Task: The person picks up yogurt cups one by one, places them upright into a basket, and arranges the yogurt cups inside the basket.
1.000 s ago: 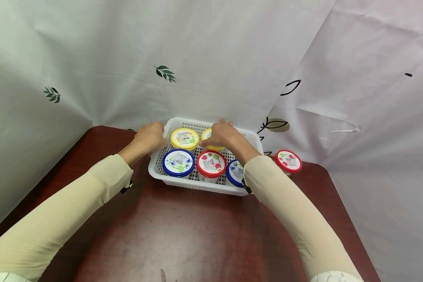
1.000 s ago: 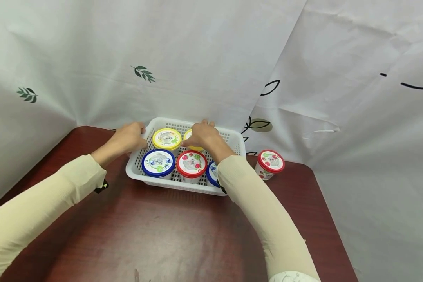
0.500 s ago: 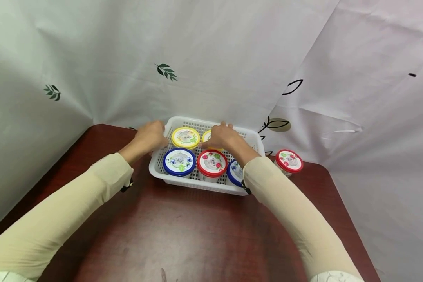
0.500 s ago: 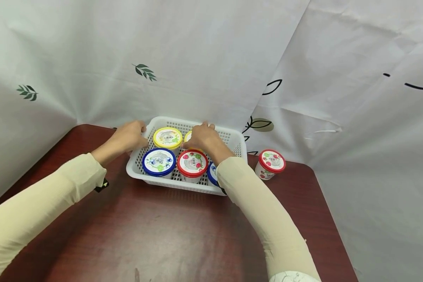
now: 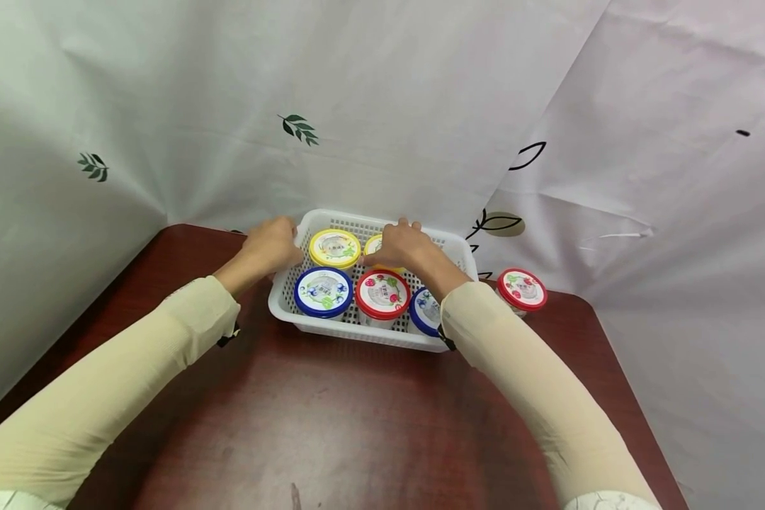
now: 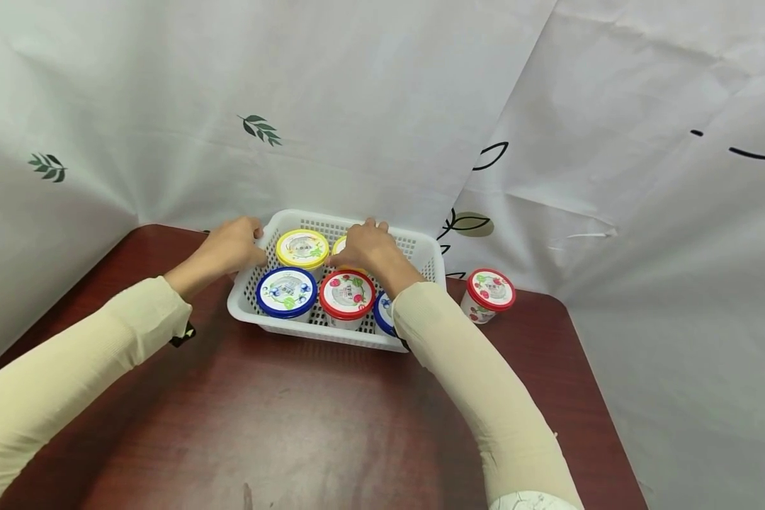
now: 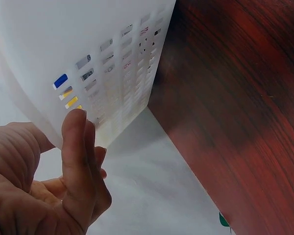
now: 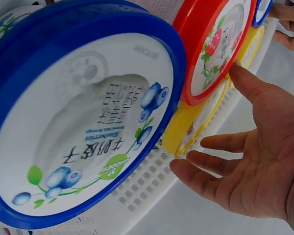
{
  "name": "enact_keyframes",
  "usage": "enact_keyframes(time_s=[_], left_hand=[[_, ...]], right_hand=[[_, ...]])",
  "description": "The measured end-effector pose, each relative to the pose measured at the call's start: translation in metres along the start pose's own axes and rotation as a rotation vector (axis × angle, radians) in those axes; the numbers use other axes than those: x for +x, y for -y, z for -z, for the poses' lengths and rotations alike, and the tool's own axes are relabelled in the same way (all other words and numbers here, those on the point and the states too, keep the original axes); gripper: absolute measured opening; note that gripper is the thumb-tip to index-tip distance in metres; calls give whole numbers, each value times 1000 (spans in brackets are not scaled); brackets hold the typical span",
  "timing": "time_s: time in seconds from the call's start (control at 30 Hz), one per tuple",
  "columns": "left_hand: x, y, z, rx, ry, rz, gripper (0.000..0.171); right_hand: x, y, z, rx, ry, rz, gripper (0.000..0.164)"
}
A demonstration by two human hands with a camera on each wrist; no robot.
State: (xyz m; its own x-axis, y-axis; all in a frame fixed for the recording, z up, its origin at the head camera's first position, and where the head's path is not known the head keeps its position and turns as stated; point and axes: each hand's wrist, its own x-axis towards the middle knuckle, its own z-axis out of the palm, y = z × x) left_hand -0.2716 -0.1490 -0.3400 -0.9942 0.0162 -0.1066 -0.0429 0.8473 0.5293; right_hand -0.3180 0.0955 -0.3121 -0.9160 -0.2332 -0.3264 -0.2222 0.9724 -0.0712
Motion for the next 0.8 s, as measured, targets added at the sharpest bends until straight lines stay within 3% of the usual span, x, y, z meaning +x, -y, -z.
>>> enact_keyframes(time_s=[0.3,0.8], left_hand=[[1,1,0,6,3,-4,32],[0,0,0,29,-14,-23,32]], right_hand=[[-2,1,4,-24,26,-20,101],[-13,-9,12,-47,5,66,102]])
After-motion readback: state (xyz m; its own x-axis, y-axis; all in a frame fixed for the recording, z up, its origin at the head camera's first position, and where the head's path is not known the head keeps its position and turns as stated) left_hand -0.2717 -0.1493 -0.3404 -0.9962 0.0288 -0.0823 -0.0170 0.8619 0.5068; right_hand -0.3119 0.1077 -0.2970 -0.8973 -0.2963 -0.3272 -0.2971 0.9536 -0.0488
